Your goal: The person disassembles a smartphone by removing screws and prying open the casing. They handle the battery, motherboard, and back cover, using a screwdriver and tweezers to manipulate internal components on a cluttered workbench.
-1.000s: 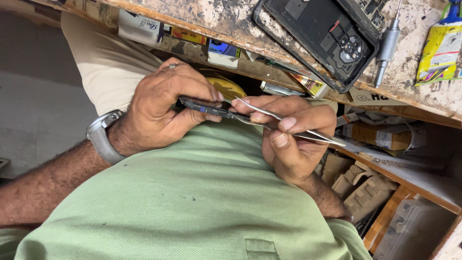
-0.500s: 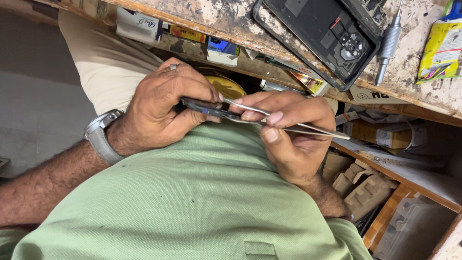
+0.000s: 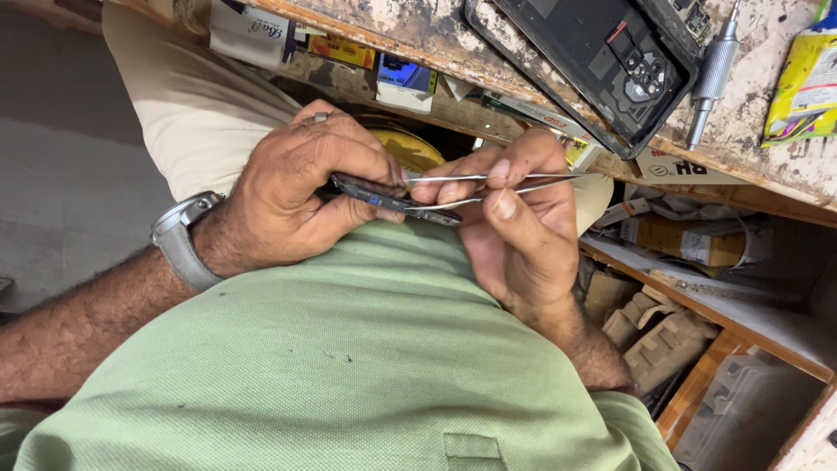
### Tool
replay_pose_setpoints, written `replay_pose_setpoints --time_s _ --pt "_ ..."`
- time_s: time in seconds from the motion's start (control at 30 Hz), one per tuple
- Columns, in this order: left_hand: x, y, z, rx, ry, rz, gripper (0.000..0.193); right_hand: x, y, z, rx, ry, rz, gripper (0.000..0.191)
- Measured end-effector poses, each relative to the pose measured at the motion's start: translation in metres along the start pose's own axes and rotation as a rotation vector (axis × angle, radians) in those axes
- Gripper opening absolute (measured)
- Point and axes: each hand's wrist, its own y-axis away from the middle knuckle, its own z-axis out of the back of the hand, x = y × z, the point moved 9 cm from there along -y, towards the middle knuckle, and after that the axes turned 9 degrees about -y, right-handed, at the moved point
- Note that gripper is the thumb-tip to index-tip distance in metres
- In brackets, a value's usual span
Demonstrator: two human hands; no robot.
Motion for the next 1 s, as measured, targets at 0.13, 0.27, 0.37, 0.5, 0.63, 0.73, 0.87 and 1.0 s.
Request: replay_pose_setpoints --time_s 0.13,0.27,0.37,0.5,0.63,0.73,0.87,1.0 --pt "-0.001 0.001 -0.001 0.002 0.011 -0.004 0.031 -0.006 0.001 0.005 -0.024 -0.117 -0.037 0.015" --pt "-0.001 0.001 -0.001 -0.011 0.011 -0.001 0.029 0.001 0.003 0.002 -0.008 -0.052 0.043 0.014" --pt "0.000 0.001 0.000 -0.016 0.006 0.002 0.026 0.013 0.006 -0.009 0.056 0.124 0.136 0.012" --pt "0.000 0.001 0.001 -0.010 0.008 0.004 0.025 0.022 0.007 -0.020 0.094 0.274 0.204 0.013" --pt "0.000 0.001 0.001 -0.005 -0.001 -0.003 0.027 0.026 0.006 -0.022 0.090 0.383 0.260 0.015" --pt "0.000 0.001 0.000 -0.003 -0.004 -0.004 0.028 0.028 0.007 -0.024 0.112 0.445 0.303 0.016" --pt "0.001 0.000 -0.001 -0.006 -0.003 0.008 0.027 0.028 0.009 -0.029 0.165 0.532 0.328 0.017" --pt "-0.001 0.001 0.001 -0.022 0.000 0.000 0.029 0.025 0.007 -0.034 0.240 0.554 0.372 0.018"
